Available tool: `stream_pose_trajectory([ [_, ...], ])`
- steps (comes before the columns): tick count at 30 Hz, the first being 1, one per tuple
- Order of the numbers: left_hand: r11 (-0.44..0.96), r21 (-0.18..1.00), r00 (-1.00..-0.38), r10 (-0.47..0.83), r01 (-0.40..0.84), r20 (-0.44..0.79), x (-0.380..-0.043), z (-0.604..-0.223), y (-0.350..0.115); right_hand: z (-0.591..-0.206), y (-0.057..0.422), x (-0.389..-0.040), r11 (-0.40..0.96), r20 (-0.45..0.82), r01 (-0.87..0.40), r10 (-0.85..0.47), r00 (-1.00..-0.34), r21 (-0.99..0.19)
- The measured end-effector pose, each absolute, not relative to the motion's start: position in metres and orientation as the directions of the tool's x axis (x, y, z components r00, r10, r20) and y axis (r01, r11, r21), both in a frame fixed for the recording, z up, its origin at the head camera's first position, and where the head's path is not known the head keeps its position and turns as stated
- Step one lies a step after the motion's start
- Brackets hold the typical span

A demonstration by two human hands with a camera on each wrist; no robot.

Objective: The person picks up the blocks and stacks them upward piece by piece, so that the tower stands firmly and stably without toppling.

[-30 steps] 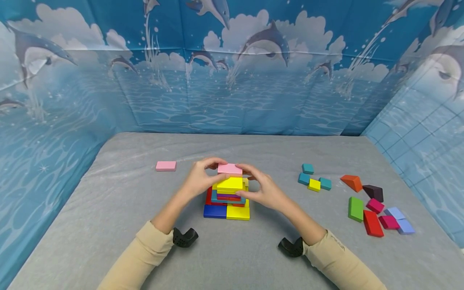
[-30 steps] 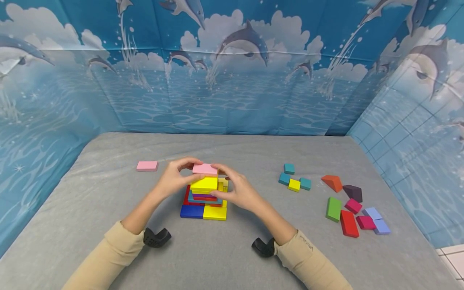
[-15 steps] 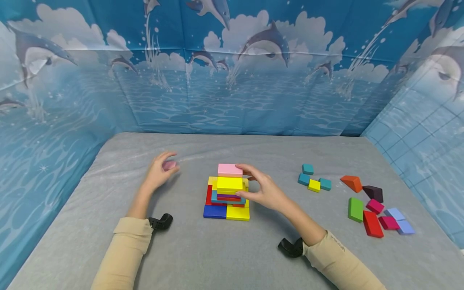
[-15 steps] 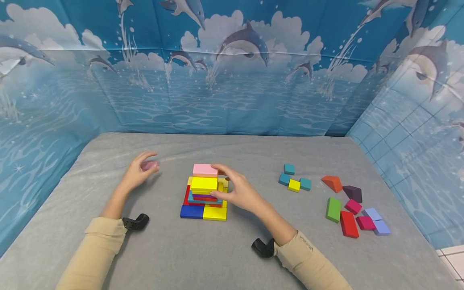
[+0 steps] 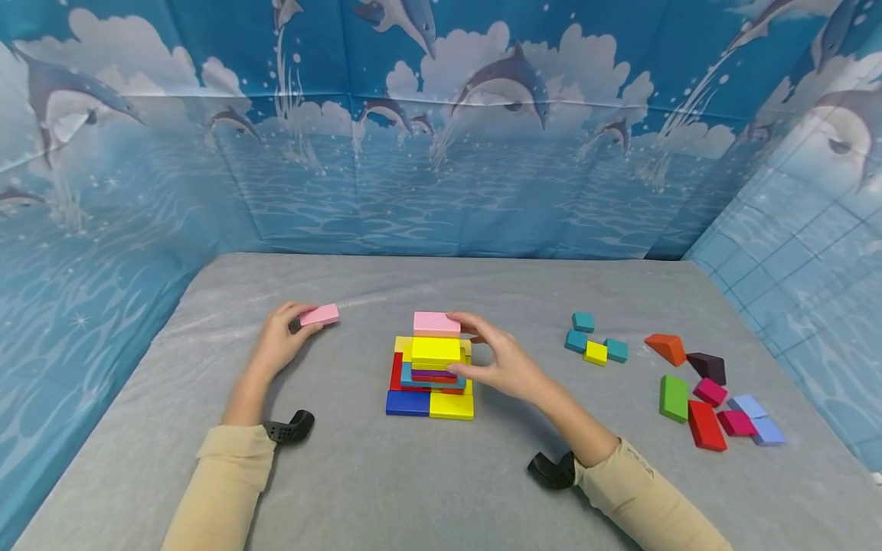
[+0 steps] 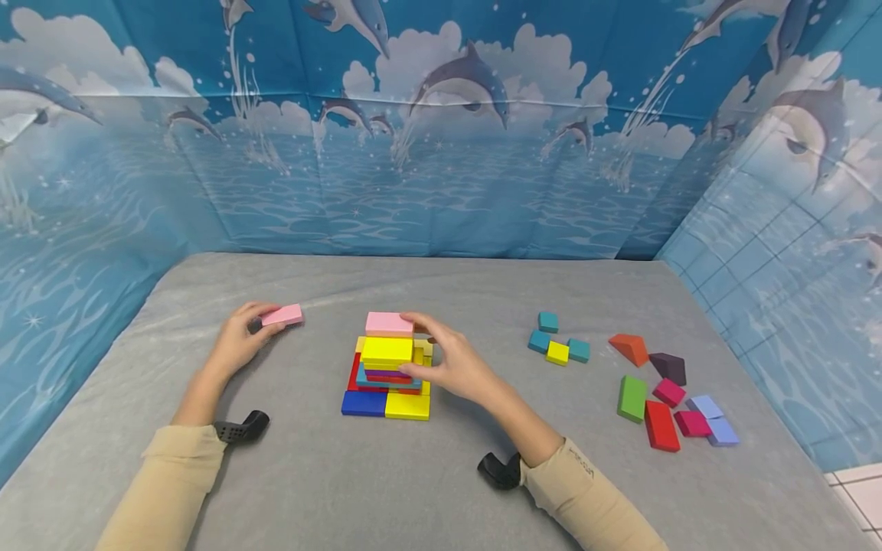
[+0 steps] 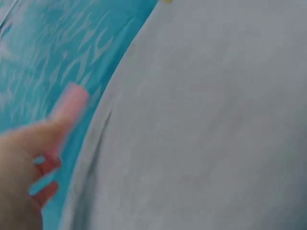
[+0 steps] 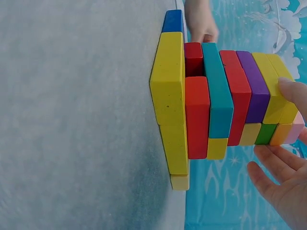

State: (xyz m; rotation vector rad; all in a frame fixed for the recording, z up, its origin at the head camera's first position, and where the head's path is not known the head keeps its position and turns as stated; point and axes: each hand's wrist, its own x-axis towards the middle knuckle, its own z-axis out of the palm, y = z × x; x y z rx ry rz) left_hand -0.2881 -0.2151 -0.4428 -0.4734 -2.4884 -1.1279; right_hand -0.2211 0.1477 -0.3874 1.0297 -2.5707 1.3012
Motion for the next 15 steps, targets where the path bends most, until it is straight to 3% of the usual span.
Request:
stream_pose_trajectory([
  [8,0.355,0.653,-0.743,0.289,0.669,0.603,-0.253,-0.391,-0.153,-0.388,0.148,-0.221,0.412,0.352,-0.596,-0.528,-0.772,-0.689],
  [15,0.244,0.504,-0.553,0.502,0.828,0.665,-0.229,-0.377,-0.109,-0.39,0.148,-0.222,0.398,0.385,-0.631,-0.541,-0.748,-0.666],
])
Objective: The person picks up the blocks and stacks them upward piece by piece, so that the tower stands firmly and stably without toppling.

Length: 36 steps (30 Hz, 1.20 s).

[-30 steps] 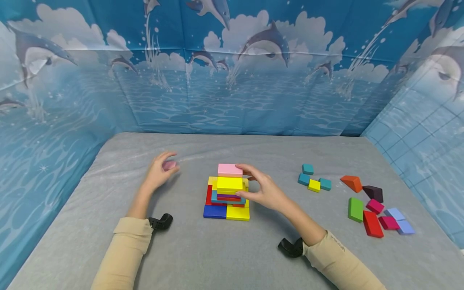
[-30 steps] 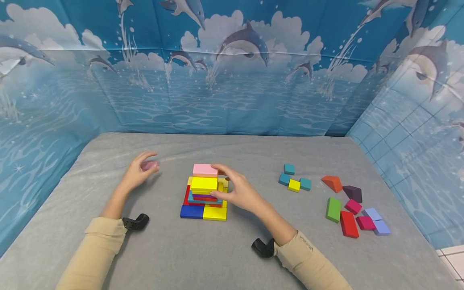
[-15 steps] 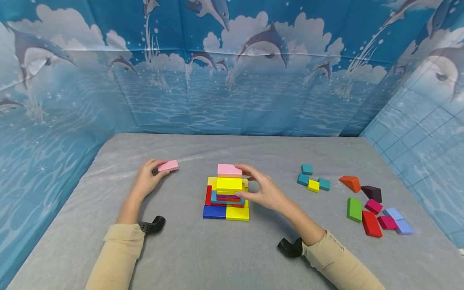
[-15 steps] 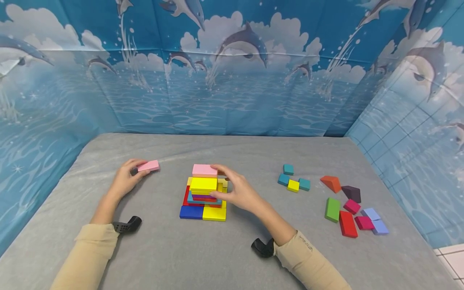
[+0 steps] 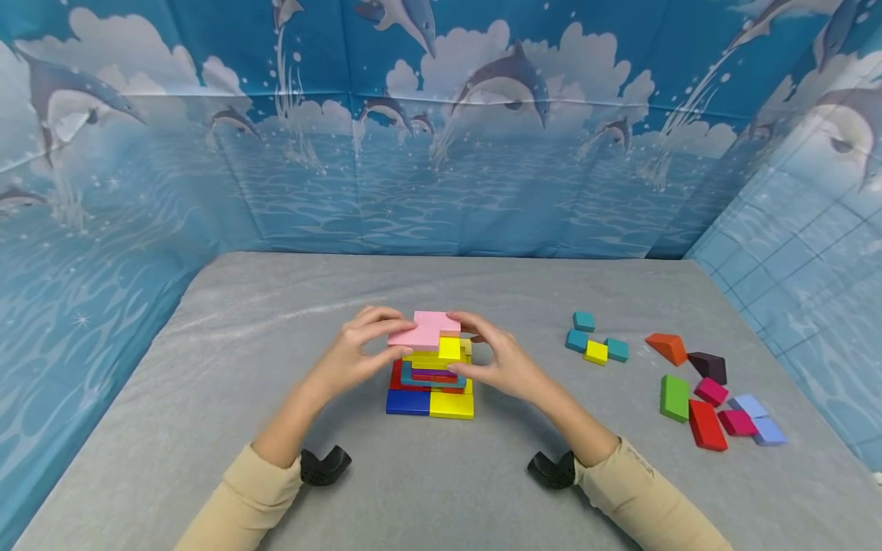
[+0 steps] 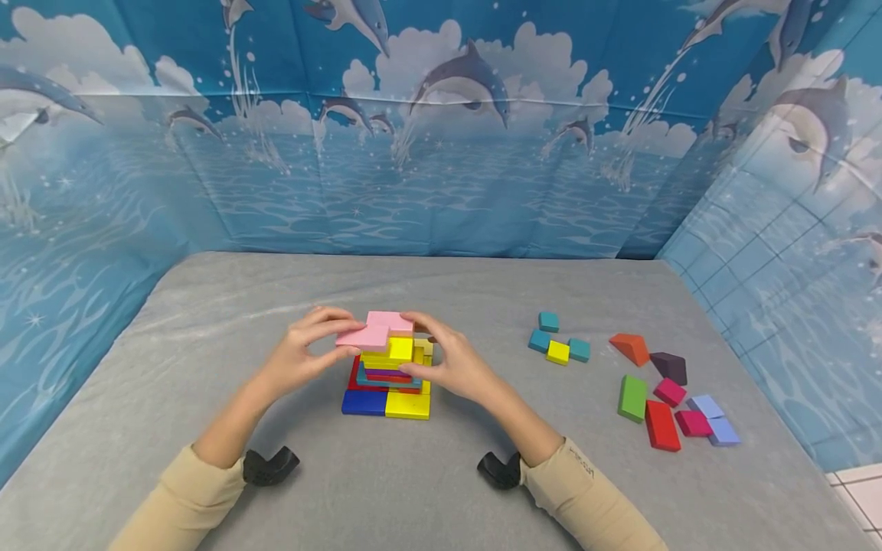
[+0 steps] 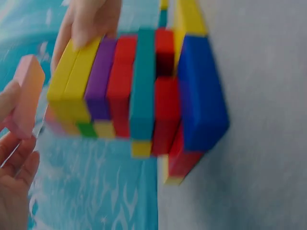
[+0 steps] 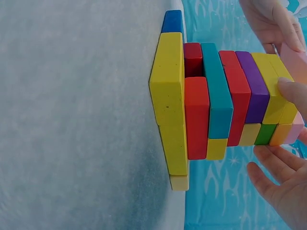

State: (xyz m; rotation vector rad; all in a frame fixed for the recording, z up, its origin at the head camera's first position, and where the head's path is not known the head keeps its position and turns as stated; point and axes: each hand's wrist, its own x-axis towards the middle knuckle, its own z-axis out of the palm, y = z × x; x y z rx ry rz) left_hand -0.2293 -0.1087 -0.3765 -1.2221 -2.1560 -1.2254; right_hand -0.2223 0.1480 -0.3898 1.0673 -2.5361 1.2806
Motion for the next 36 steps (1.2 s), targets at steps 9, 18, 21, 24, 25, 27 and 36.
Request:
stream_pose_trajectory([
  [9,0.364,0.233,-0.415,0.581,0.902,0.7,-0.223,-0.385,-0.087,-0.39,0.149,-0.223,0.383,0.386,-0.631,-0.546,-0.744,-0.674],
  [18,0.339,0.427,-0.545,0.532,0.838,0.648,-0.23,-0.389,-0.082,-0.374,0.142,-0.213,0.391,0.379,-0.62,-0.536,-0.754,-0.68],
  [21,0.302,0.575,-0.637,0.521,0.76,0.568,-0.231,-0.392,-0.083,-0.362,0.139,-0.205,0.399,0.37,-0.616,-0.539,-0.757,-0.68],
  [24,0.28,0.668,-0.698,0.507,0.689,0.507,-0.232,-0.396,-0.084,-0.356,0.138,-0.202,0.407,0.361,-0.611,-0.539,-0.761,-0.679],
  [25,0.279,0.68,-0.707,0.502,0.678,0.498,-0.232,-0.397,-0.084,-0.355,0.138,-0.201,0.408,0.36,-0.61,-0.539,-0.762,-0.68],
  [27,0.273,0.706,-0.725,0.493,0.654,0.481,-0.232,-0.398,-0.084,-0.354,0.138,-0.201,0.405,0.362,-0.61,-0.539,-0.761,-0.681],
  [36,0.224,0.75,-0.743,0.47,0.623,0.477,-0.233,-0.402,-0.083,-0.361,0.14,-0.205,0.406,0.348,-0.598,-0.537,-0.768,-0.691],
])
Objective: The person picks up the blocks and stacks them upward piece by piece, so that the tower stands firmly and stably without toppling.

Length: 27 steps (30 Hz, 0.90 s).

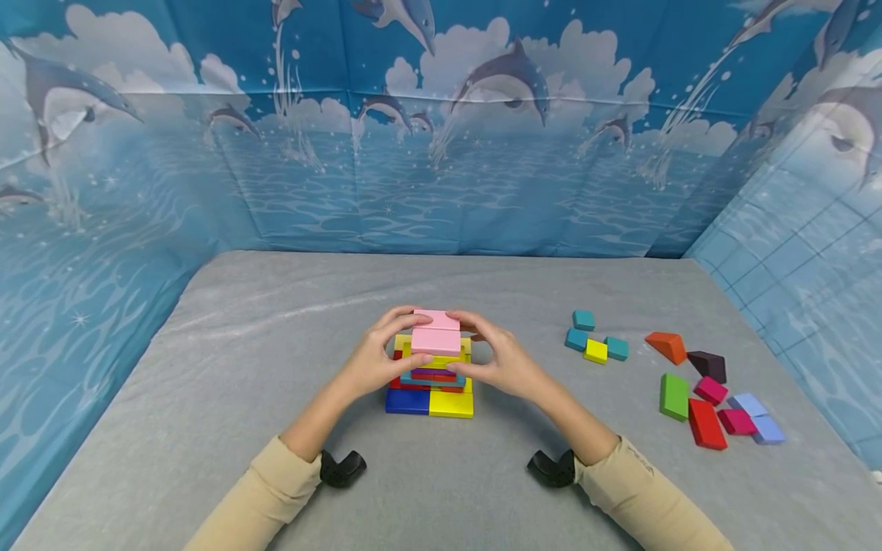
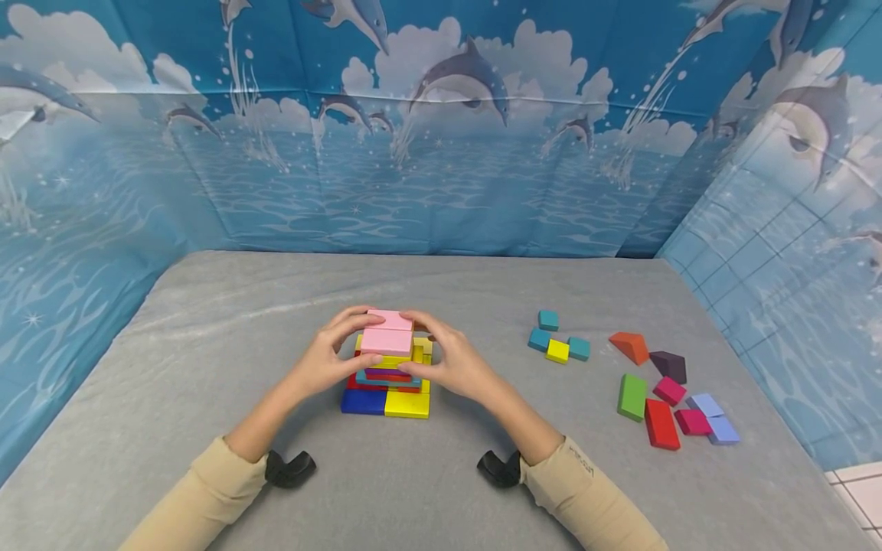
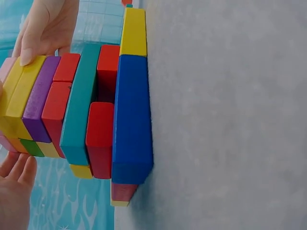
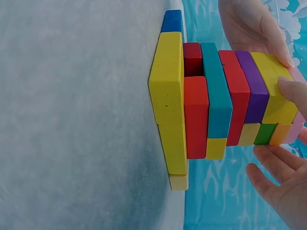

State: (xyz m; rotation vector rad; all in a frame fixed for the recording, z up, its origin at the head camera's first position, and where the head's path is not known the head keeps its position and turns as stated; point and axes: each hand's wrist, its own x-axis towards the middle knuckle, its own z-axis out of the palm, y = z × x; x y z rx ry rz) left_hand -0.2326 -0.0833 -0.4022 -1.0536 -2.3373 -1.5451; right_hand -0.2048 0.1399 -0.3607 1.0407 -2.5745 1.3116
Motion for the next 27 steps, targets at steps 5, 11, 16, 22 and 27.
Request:
stream_pose_trajectory([
  [5,0.202,0.762,-0.745,0.465,0.615,0.478,-0.233,-0.403,-0.083,-0.381,0.157,-0.223,0.385,0.32,-0.585,-0.564,-0.761,-0.714],
  [11,0.219,0.78,-0.77,0.448,0.587,0.454,-0.232,-0.404,-0.083,-0.376,0.219,-0.249,0.447,0.309,-0.523,-0.468,-0.828,-0.725],
  [16,0.223,0.784,-0.776,0.446,0.579,0.446,-0.233,-0.406,-0.083,-0.385,0.284,-0.263,0.617,0.259,-0.385,-0.287,-0.922,-0.686],
  [22,0.218,0.801,-0.79,0.436,0.557,0.431,-0.234,-0.407,-0.083,-0.403,0.334,-0.265,0.71,0.1,-0.234,-0.226,-0.969,-0.664],
  [27,0.199,0.813,-0.794,0.431,0.547,0.429,-0.234,-0.408,-0.082,-0.415,0.349,-0.268,0.749,0.024,-0.174,-0.207,-0.978,-0.639],
])
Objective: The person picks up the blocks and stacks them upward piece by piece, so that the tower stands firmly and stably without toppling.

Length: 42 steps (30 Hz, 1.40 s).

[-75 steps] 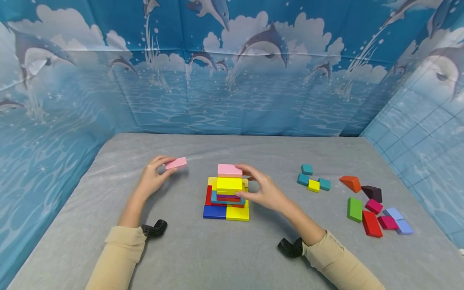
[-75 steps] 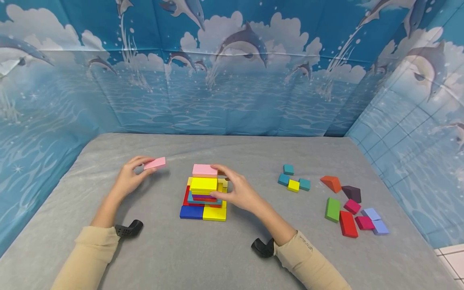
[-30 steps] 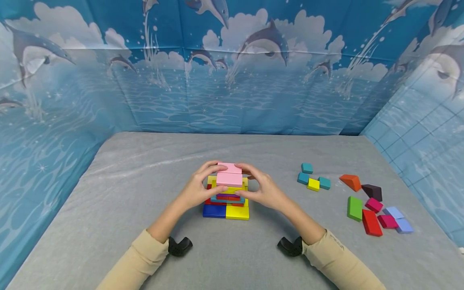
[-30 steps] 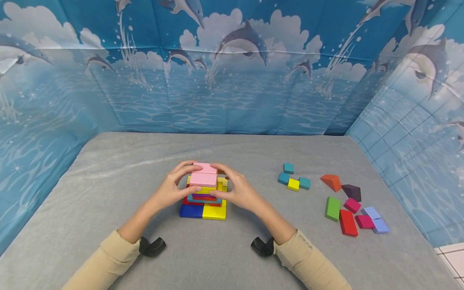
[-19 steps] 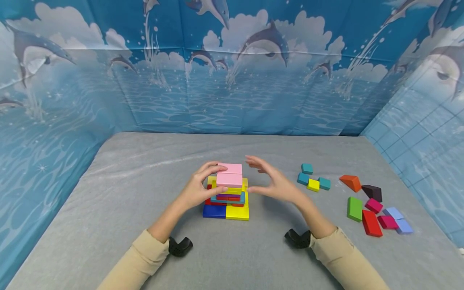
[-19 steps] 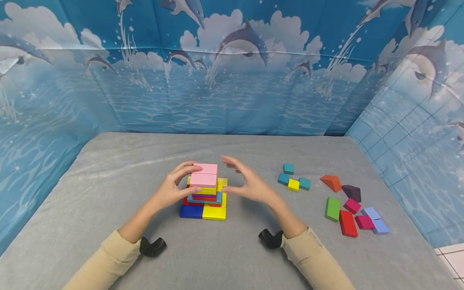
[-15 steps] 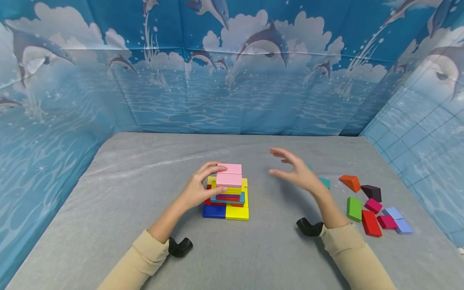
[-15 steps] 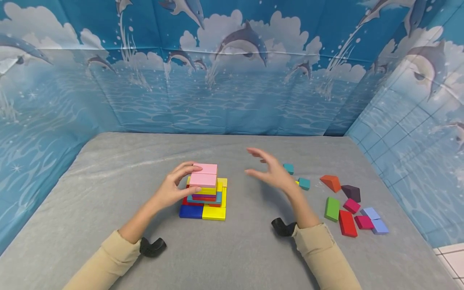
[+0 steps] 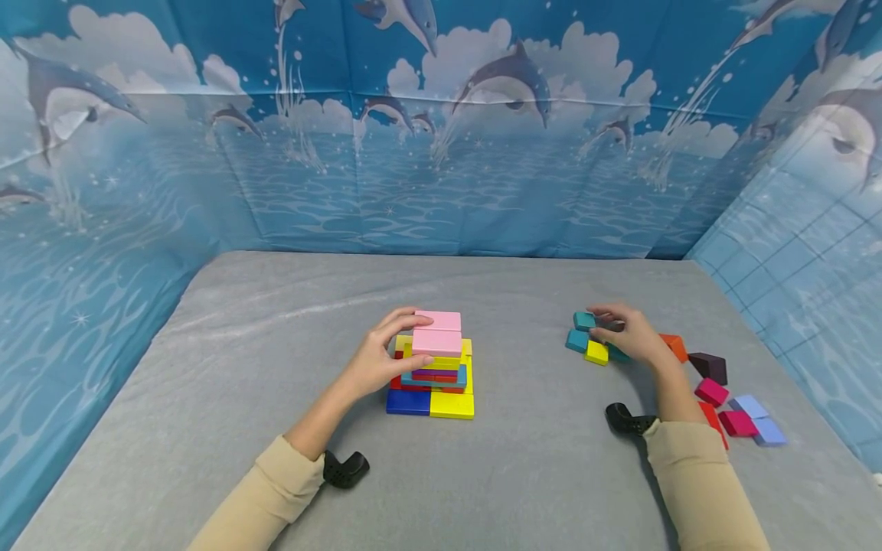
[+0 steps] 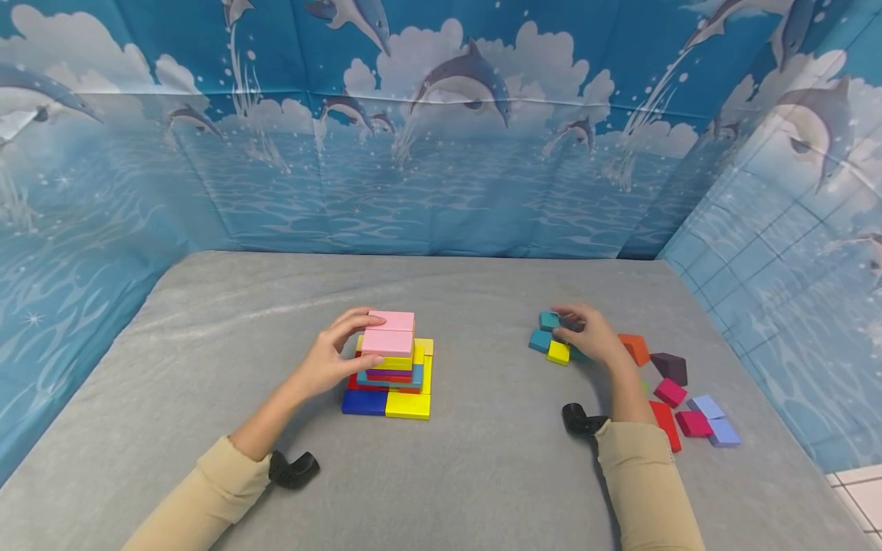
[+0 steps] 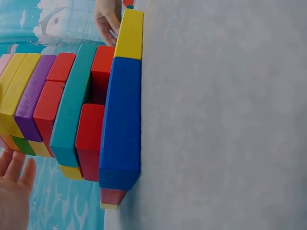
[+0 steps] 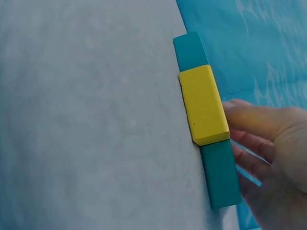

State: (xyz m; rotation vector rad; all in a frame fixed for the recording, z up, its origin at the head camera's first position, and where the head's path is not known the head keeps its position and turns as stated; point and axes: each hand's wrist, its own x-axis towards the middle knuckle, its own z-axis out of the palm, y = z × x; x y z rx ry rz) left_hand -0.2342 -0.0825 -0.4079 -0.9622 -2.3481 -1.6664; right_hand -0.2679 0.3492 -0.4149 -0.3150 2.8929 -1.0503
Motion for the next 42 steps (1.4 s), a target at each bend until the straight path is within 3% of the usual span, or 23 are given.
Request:
stream_pose_trajectory([
  [12,0.161,0.862,-0.824,0.419,0.48,0.381,-0.227,-0.398,-0.079,-0.422,0.346,-0.274,0.757,0.014,-0.107,-0.128,-0.992,-0.644],
  [17,0.157,0.864,-0.822,0.427,0.478,0.377,-0.216,-0.38,-0.078,-0.398,0.311,-0.272,0.71,0.146,-0.252,-0.208,-0.967,-0.657],
  [25,0.141,0.859,-0.81,0.435,0.492,0.392,-0.216,-0.38,-0.077,-0.354,0.215,-0.25,0.526,0.331,-0.497,-0.38,-0.863,-0.69],
  [32,0.113,0.853,-0.793,0.446,0.509,0.414,-0.218,-0.381,-0.077,-0.344,0.16,-0.242,0.456,0.317,-0.532,-0.468,-0.825,-0.713],
  [42,0.115,0.854,-0.793,0.45,0.507,0.41,-0.217,-0.381,-0.078,-0.35,0.128,-0.247,0.396,0.354,-0.564,-0.488,-0.798,-0.725],
])
